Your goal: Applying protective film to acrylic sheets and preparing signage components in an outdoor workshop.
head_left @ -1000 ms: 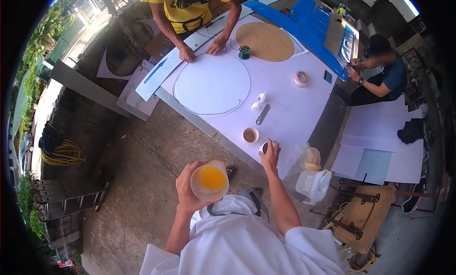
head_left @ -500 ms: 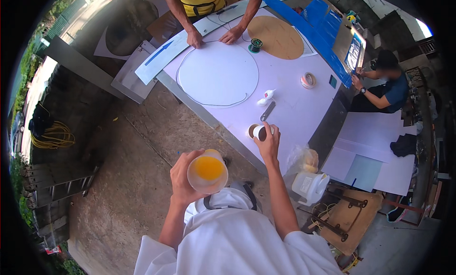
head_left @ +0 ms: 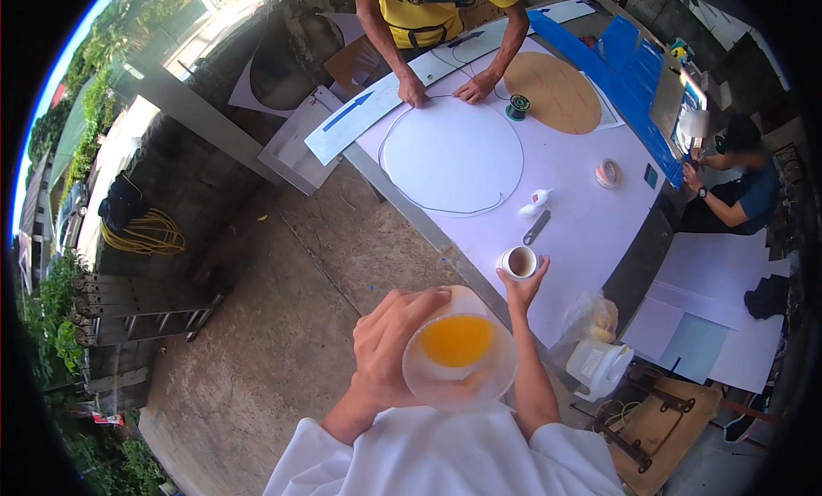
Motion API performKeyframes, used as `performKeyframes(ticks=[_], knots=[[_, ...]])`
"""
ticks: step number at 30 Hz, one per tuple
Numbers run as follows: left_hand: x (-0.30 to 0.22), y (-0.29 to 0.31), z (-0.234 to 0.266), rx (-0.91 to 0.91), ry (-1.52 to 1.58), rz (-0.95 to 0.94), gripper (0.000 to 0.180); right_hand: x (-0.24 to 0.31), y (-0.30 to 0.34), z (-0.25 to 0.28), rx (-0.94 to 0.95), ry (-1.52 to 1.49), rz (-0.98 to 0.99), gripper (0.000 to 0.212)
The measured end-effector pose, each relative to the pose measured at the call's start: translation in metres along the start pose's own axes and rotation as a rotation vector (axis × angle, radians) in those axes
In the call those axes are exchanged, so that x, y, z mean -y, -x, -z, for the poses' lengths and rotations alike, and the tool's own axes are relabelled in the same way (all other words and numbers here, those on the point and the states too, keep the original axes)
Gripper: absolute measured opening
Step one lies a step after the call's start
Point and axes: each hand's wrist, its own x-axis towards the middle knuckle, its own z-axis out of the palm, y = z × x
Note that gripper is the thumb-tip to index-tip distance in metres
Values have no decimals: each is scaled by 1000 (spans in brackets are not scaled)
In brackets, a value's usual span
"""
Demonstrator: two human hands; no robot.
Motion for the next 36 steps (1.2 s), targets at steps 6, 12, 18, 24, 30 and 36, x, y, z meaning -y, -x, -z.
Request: performKeyframes(ticks=[6, 12, 18, 24, 30, 36], knots=[[-71, -56, -10, -52, -10, -113, 52, -30, -5, -4, -4, -336, -55, 66], [-114, -78, 1, 101, -109, -254, 48, -5, 19, 30, 30, -303, -75, 57], [-117, -109, -25, 53, 137, -892, 36, -22, 65, 91, -163, -528, -248, 56], [-148, -106, -68, -169, 341, -954, 40, -29, 111, 162, -333, -673, -311, 59], [-172, -106, -75, -267, 483, -1013, 42, -33, 157, 197, -499, -741, -264, 67], [-179, -112, -70, -283, 526, -1083, 43, -46, 194, 200, -603, -806, -211, 75]])
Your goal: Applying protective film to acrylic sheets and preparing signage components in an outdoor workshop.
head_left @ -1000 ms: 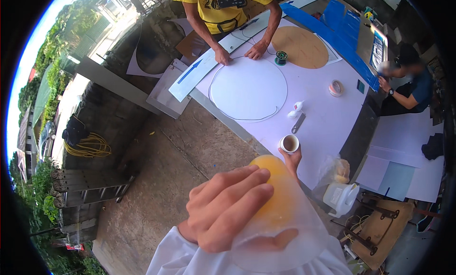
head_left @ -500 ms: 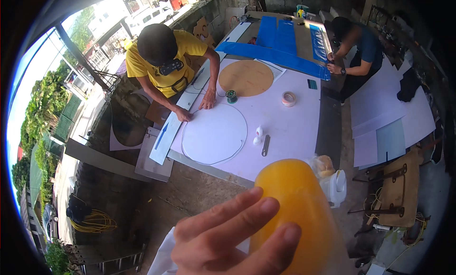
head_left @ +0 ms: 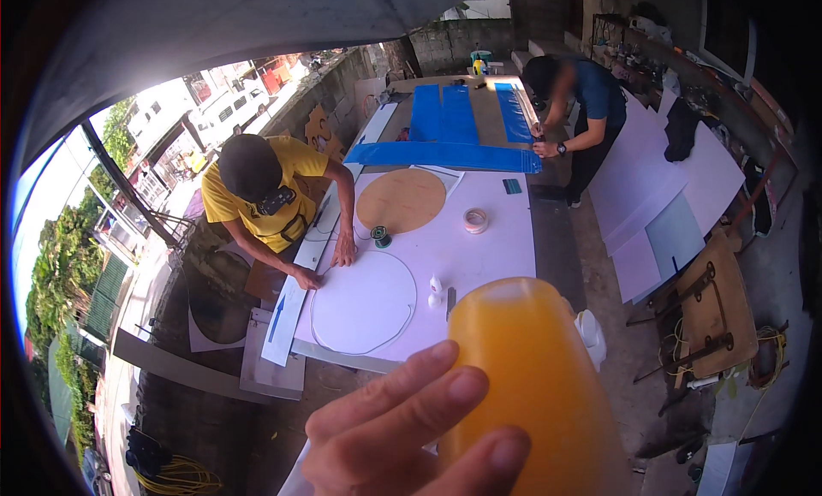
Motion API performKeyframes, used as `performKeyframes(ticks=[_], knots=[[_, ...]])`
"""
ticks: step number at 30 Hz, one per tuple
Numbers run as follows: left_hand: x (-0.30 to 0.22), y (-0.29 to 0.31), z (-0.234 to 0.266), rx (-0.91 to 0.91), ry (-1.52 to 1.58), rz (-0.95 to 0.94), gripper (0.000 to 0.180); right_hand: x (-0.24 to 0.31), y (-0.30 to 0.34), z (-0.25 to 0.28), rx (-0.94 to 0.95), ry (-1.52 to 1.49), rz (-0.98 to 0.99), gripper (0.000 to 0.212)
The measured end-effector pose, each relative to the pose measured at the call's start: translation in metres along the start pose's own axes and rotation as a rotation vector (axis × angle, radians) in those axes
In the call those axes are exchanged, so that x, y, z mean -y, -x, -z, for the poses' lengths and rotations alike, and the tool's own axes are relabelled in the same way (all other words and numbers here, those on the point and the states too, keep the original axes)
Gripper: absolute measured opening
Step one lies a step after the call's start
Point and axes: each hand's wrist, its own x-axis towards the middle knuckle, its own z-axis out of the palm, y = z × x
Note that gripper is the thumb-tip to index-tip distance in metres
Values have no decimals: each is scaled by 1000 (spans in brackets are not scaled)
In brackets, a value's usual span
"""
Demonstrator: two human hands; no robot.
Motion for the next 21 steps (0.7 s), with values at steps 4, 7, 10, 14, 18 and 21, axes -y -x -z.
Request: performKeyframes(ticks=[4, 7, 10, 14, 18, 21], knots=[[2, -9, 0, 30, 21, -49, 42, -14, 10, 11, -35, -58, 42, 80], [-4, -18, -7, 57, 44, -79, 42, -32, 16, 25, -10, -109, -9, 79], [-3, -19, -10, 86, 53, -92, 42, 2, 20, 5, 50, -175, -79, 77], [-5, -20, -18, 129, 77, -92, 41, 46, 19, -16, -27, -174, 17, 73], [-18, -33, -26, 169, 115, -90, 41, 7, 8, 21, -99, 32, 84, 74], [-21, -39, -29, 201, 118, -98, 40, 28, 8, 18, -49, -31, 45, 73]])
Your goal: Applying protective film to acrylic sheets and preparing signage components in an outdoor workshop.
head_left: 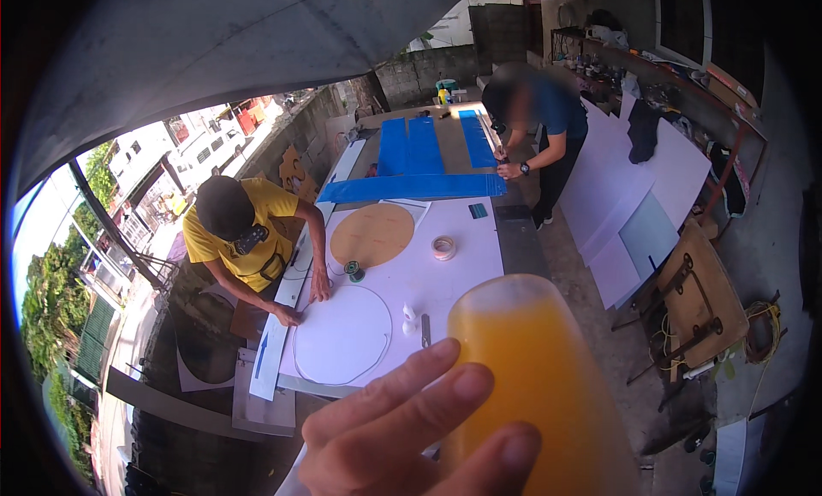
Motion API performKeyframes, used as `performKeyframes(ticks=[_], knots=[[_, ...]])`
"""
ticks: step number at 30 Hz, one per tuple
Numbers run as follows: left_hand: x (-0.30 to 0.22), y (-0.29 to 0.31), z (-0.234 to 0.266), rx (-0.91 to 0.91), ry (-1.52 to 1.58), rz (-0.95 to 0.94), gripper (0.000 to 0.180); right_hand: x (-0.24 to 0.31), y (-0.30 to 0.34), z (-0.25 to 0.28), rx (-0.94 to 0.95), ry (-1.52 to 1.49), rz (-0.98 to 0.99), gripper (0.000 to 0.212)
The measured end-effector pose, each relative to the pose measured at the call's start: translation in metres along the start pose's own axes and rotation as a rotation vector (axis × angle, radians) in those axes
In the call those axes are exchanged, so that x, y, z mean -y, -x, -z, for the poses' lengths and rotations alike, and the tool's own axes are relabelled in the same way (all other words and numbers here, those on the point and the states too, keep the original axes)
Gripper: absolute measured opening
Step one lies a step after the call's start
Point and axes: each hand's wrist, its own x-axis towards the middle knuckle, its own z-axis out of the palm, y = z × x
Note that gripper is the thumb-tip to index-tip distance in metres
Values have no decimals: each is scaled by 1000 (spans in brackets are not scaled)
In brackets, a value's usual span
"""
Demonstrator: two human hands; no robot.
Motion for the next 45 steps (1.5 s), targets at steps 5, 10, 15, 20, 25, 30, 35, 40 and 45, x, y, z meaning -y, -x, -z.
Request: performKeyframes(ticks=[5, 10, 15, 20, 25, 30, 35, 40, 45], knots=[[-13, -23, 8, 45, -14, -24, 40, 63, 17, -27, -135, -34, -68, 70], [-69, -47, -28, -268, -102, 709, 41, 71, 9, -22, -125, -84, -134, 70], [-20, -30, -14, -15, -80, 149, 42, 52, -9, -1, -11, -19, -62, 74], [-13, -24, -32, -136, -172, 56, 43, 78, -25, -18, 49, 0, -72, 75], [-17, -30, -45, -166, -178, 71, 44, 87, -44, -10, 72, 15, -65, 73], [-20, -48, -37, 14, -220, 84, 46, 103, -65, -10, 157, 21, -59, 72], [2, -44, -76, -349, -224, -171, 49, 113, -88, -13, 229, 19, -46, 71], [-1, -48, -72, -241, -205, -192, 48, 121, -95, -7, 264, 28, -48, 70], [-13, -58, -84, -379, -209, -99, 46, 128, -91, 2, 292, 47, -57, 69]])
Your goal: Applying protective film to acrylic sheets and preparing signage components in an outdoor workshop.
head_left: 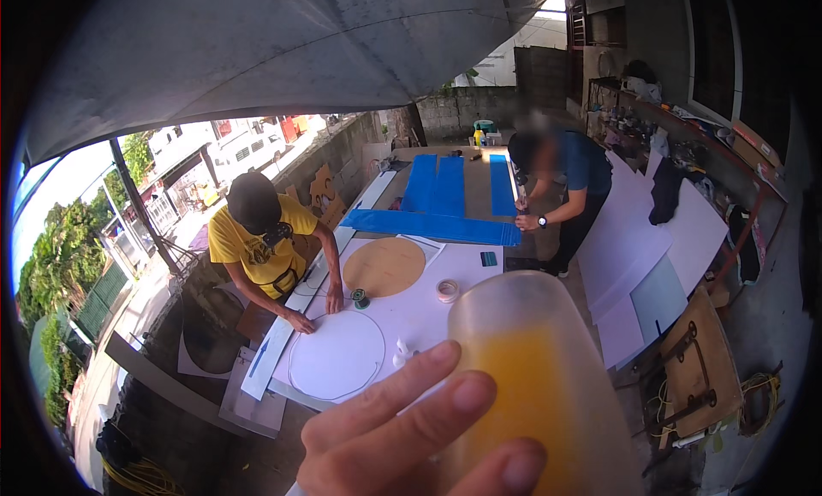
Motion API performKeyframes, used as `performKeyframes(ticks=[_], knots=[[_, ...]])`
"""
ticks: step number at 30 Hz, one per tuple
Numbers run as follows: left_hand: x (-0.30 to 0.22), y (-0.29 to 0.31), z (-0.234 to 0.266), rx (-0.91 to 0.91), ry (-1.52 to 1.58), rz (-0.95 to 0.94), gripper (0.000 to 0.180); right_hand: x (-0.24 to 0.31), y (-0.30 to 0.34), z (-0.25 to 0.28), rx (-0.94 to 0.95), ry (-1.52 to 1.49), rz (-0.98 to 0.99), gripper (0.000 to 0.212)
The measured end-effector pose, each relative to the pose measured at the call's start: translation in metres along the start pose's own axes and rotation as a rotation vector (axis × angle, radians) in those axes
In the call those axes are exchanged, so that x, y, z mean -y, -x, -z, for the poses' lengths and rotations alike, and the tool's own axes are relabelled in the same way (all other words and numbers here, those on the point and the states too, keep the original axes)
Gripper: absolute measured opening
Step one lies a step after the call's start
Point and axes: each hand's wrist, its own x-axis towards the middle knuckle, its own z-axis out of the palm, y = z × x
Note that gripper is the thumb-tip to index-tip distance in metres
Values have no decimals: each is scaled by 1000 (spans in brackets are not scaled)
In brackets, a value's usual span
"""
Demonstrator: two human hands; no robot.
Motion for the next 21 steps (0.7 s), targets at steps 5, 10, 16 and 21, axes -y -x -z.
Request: performKeyframes(ticks=[5, 10, 16, 21], knots=[[10, 4, -2, 74, 66, -55, 45, 3, 9, 3, 8, 15, -9, 68], [-13, -31, 21, 409, -16, 150, 42, 12, 23, -3, 23, 25, -1, 67], [-4, -29, 25, 362, 16, 138, 40, -7, 25, -3, -52, 138, 27, 64], [-3, -27, 36, 309, 43, 115, 40, 2, 30, -17, 11, 50, 66, 63]])
